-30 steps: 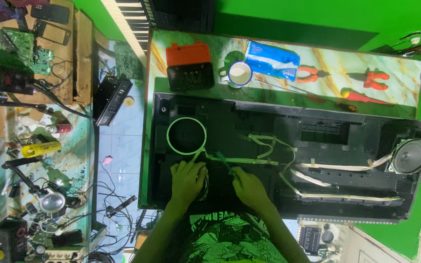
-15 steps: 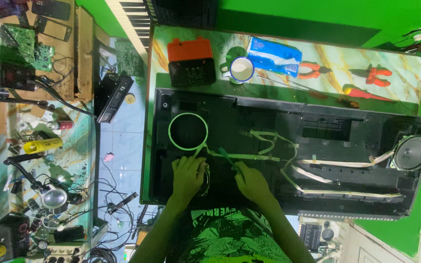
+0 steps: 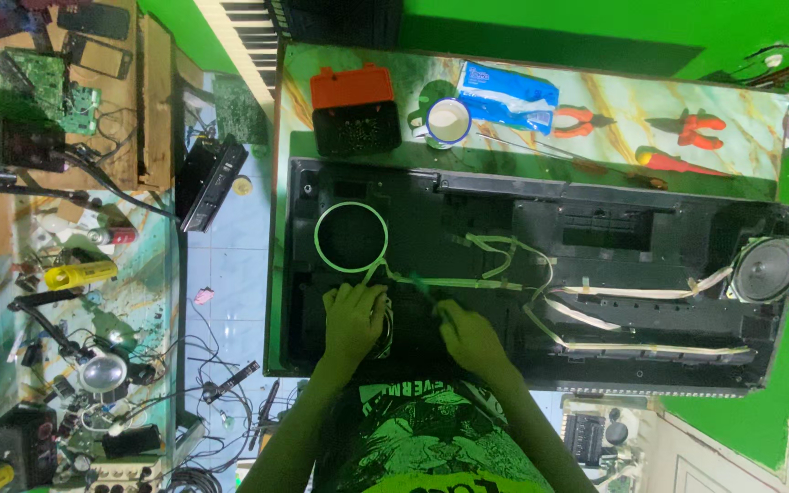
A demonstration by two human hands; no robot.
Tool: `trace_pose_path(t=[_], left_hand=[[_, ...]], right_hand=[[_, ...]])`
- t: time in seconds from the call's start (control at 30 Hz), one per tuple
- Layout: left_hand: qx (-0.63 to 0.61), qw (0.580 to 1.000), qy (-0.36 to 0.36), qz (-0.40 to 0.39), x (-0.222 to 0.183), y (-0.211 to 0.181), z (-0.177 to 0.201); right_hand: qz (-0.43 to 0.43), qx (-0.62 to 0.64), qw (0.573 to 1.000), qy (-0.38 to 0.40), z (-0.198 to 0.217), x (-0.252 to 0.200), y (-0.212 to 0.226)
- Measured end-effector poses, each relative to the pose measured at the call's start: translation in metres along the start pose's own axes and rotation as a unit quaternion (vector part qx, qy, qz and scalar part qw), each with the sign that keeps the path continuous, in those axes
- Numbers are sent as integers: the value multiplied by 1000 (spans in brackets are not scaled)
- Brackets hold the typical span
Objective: The person manipulates internal wires and circular speakers inside a large black electronic housing by hand and using a screwdriver. They arrange white ribbon cables, move one speaker into position, and work with small connector pins and multi-colored wires.
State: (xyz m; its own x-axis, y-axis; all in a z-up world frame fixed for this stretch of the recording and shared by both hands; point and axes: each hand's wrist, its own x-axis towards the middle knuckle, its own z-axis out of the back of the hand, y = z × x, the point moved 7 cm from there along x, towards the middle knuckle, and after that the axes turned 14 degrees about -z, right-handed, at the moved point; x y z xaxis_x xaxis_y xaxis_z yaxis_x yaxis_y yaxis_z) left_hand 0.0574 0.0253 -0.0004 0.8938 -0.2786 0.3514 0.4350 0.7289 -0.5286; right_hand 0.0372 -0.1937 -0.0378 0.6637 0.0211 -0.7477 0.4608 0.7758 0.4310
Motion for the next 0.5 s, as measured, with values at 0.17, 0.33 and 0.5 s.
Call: trace_pose_path(t=[0.17,0.33,0.5], left_hand=[[37,999,16,-8,1,-1,-5],[31,999,29,4,-4,3,-10],[47,999,12,-4,-4,3,-9]], right_hand=[[42,-15,998,-33,-4,1,9],[109,-63,992,32,-45,-14,12],[117,15,993,-29,-12,-5,6]])
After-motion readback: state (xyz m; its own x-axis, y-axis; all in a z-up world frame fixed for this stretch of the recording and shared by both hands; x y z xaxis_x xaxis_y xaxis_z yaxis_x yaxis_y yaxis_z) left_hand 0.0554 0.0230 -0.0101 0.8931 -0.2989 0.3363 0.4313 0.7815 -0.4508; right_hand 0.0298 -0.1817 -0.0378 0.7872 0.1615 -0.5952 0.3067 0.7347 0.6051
